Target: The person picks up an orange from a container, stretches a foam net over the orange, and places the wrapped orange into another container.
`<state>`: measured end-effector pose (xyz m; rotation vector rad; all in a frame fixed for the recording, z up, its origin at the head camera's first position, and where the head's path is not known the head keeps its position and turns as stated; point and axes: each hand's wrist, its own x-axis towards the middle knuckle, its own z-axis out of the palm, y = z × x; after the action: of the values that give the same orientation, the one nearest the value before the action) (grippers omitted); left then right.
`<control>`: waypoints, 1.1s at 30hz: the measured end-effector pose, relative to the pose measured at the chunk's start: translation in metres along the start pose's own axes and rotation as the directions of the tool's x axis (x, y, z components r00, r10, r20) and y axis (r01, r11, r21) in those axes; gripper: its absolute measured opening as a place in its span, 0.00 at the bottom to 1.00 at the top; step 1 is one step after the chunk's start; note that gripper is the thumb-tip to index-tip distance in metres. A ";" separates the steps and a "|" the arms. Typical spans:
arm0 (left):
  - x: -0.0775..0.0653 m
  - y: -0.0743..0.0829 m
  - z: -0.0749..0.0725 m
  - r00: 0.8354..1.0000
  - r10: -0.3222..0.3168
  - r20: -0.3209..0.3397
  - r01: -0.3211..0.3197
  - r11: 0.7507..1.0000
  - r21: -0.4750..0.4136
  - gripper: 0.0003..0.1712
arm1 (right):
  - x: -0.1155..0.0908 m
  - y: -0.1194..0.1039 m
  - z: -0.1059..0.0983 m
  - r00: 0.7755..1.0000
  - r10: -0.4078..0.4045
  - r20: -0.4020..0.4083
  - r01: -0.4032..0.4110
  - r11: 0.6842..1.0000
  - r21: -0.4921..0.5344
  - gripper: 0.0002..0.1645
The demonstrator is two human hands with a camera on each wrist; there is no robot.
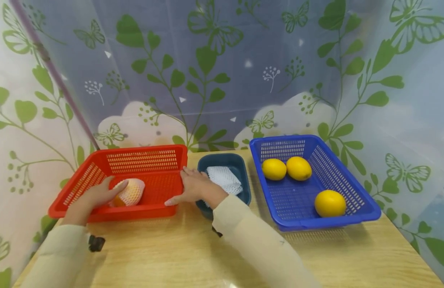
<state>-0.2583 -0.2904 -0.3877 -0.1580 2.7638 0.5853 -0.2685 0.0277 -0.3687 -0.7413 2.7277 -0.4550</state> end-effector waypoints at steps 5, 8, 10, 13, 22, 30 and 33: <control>-0.006 0.007 -0.004 0.999 0.024 -0.044 -0.023 1.000 0.013 0.63 | -0.012 -0.004 -0.011 1.000 -0.009 0.019 0.010 0.998 -0.058 0.64; -0.009 0.015 -0.006 0.996 0.030 -0.078 -0.028 0.999 0.033 0.63 | -0.022 -0.004 -0.019 0.999 -0.006 0.038 0.010 0.994 -0.108 0.61; -0.011 0.020 -0.007 0.994 0.024 -0.108 -0.021 0.999 0.036 0.62 | -0.030 -0.004 -0.025 0.998 0.016 0.058 -0.008 0.990 -0.141 0.58; -0.016 0.028 -0.008 0.986 0.027 -0.162 -0.021 0.999 0.036 0.61 | -0.041 -0.001 -0.032 0.995 0.057 0.076 -0.043 0.983 -0.177 0.54; -0.032 0.063 0.003 0.933 0.134 -0.333 -0.125 0.991 0.049 0.51 | -0.087 0.038 -0.055 0.997 0.058 0.046 -0.046 0.973 -0.226 0.47; -0.038 0.104 0.022 0.909 0.242 -0.340 -0.223 0.970 0.093 0.48 | -0.123 0.069 -0.073 0.996 0.092 -0.022 -0.094 0.963 -0.252 0.48; -0.041 0.125 0.031 0.902 0.286 -0.324 -0.256 0.958 0.131 0.47 | -0.134 0.080 -0.079 0.992 0.113 -0.049 -0.121 0.960 -0.251 0.48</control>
<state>-0.2327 -0.1620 -0.3543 0.1671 3.1720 0.5481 -0.2197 0.1813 -0.3019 -0.6308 2.8759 -0.0929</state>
